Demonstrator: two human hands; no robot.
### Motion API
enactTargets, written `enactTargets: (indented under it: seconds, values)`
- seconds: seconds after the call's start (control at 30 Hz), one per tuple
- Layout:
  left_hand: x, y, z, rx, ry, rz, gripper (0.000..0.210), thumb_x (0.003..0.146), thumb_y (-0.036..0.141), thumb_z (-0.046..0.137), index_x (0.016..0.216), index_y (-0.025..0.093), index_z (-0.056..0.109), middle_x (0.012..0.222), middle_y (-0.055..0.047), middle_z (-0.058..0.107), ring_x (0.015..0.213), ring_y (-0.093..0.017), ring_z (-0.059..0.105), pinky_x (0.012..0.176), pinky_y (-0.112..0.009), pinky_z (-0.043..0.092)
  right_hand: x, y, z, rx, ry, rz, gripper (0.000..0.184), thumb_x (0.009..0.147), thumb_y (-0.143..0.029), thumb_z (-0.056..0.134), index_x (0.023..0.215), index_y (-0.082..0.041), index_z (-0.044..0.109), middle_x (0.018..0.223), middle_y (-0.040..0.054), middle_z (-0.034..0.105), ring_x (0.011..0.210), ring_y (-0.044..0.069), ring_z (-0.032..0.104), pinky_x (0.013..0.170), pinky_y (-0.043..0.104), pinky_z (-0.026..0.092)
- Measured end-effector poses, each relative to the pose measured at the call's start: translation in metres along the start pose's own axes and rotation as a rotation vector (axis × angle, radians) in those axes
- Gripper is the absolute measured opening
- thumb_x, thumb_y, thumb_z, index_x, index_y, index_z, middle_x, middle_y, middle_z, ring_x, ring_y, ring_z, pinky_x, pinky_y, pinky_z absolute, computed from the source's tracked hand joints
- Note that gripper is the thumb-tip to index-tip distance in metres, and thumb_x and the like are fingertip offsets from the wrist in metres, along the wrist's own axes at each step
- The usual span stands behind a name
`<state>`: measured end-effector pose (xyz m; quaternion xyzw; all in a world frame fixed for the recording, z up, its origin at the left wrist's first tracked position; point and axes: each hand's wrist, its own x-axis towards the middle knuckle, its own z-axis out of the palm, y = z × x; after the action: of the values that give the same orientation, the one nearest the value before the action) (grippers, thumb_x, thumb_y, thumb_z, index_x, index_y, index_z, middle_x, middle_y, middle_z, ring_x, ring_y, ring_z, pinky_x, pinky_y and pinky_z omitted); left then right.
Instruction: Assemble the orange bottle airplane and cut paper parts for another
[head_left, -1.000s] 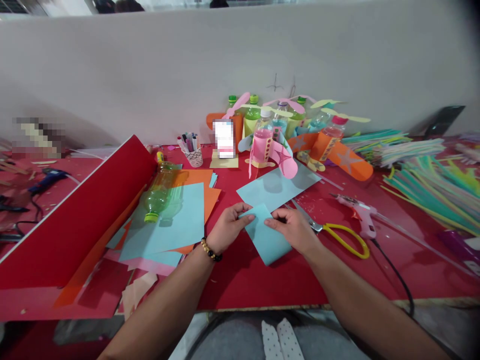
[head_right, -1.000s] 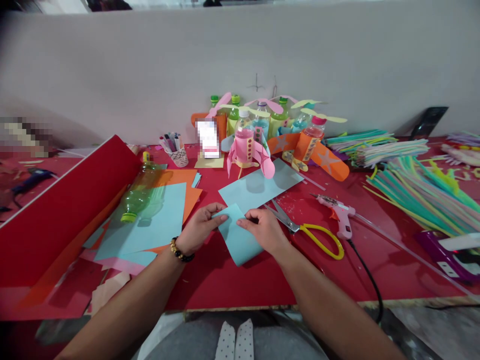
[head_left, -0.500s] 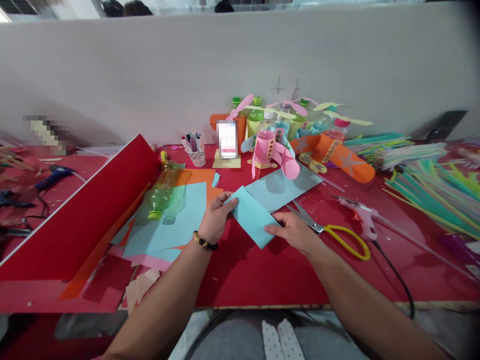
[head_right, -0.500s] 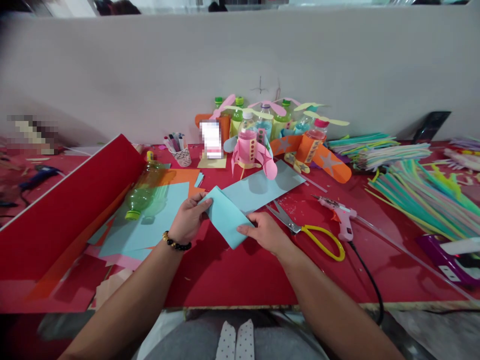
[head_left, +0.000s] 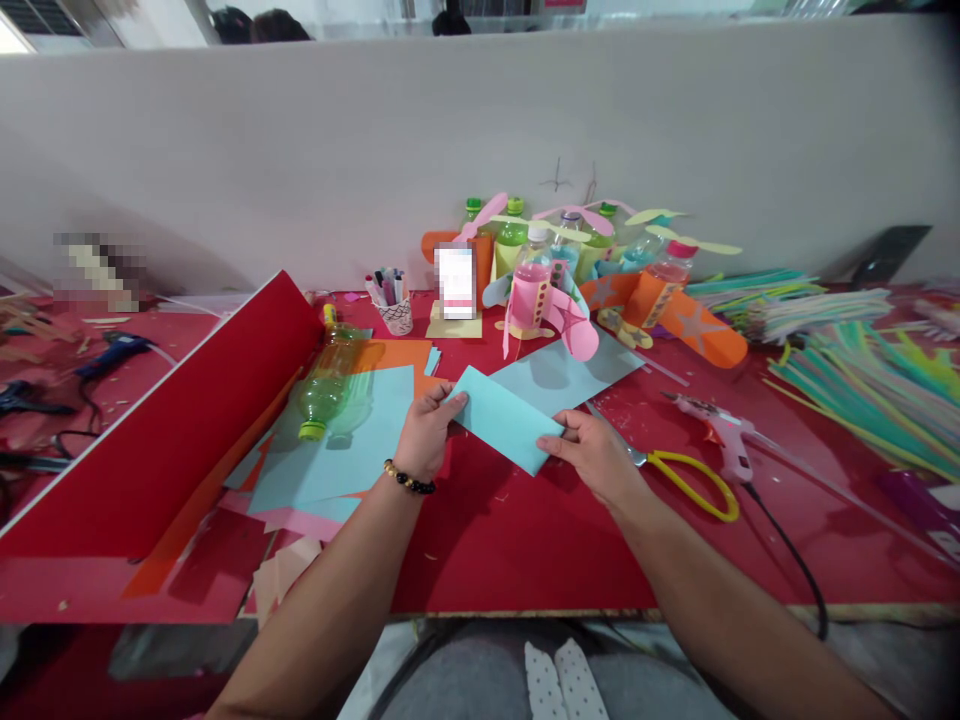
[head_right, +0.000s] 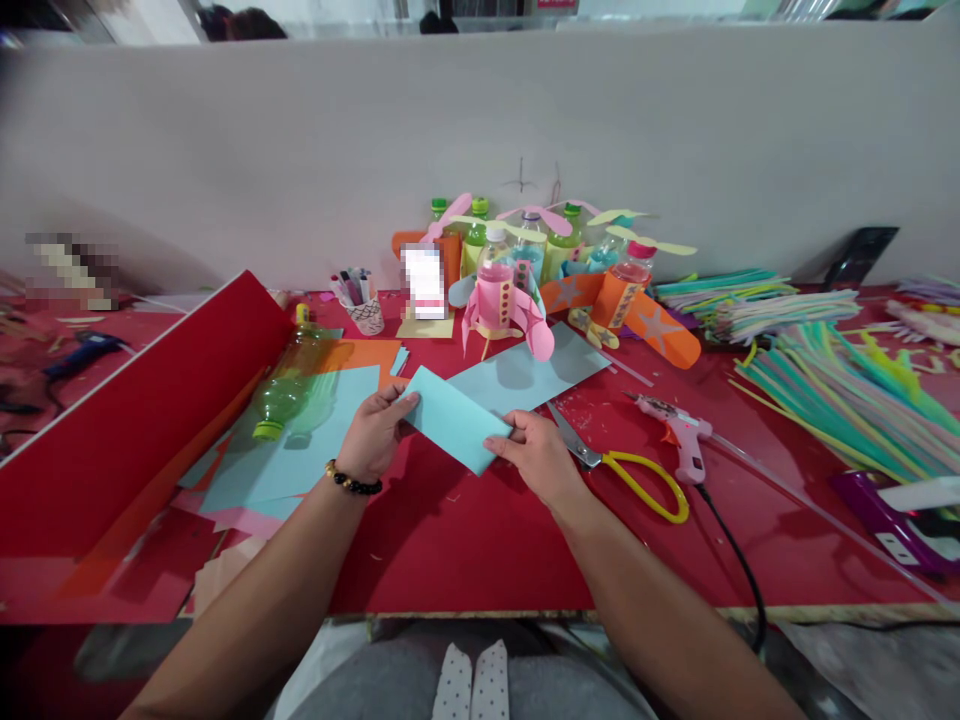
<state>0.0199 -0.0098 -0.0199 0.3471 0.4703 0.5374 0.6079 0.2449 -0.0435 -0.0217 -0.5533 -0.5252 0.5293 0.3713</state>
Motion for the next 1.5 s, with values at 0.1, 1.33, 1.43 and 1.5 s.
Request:
enactTargets:
  seconds: [0.1,1.33,1.43,1.5]
  values:
    - [0.000,0.001,0.000,0.006,0.000,-0.003,0.035,0.060,0.038,0.081,0.077,0.016,0.059,0.063,0.003,0.060,0.053,-0.009,0.054,0.050,-0.022,0.046,0.002,0.003,-0.001,0.054,0.048,-0.036,0.029,0.068,-0.041,0.075,0.081,-0.018,0.062,0.058,-0.0037,0.060,0.056,0.012,0.051,0.057,0.025,0.038]
    - [0.005,-0.001,-0.007,0.155,0.065,0.179,0.039,0.068,0.044,0.075,0.060,0.017,0.048,0.051,0.007,0.038,0.046,-0.005,0.031,0.044,-0.019,0.023,-0.002,-0.004,0.004,0.097,-0.067,0.015,0.031,0.071,-0.046,0.071,0.067,-0.016,0.063,0.059,0.0044,0.071,0.054,0.014,0.061,0.057,0.027,0.048]
    - [0.005,0.000,-0.007,0.173,0.057,0.191,0.038,0.069,0.045,0.074,0.060,0.017,0.049,0.051,0.007,0.039,0.047,-0.005,0.032,0.045,-0.019,0.023,-0.003,-0.005,0.004,0.107,-0.080,0.021,0.033,0.070,-0.048,0.072,0.065,-0.016,0.062,0.058,0.0047,0.070,0.052,0.014,0.061,0.057,0.028,0.048]
    - [0.005,0.000,-0.008,0.178,0.052,0.180,0.038,0.068,0.045,0.075,0.060,0.017,0.050,0.051,0.007,0.040,0.046,-0.005,0.032,0.044,-0.019,0.024,-0.004,-0.005,0.003,0.107,-0.117,0.032,0.035,0.070,-0.050,0.072,0.067,-0.016,0.063,0.058,0.0050,0.070,0.053,0.015,0.061,0.058,0.029,0.048]
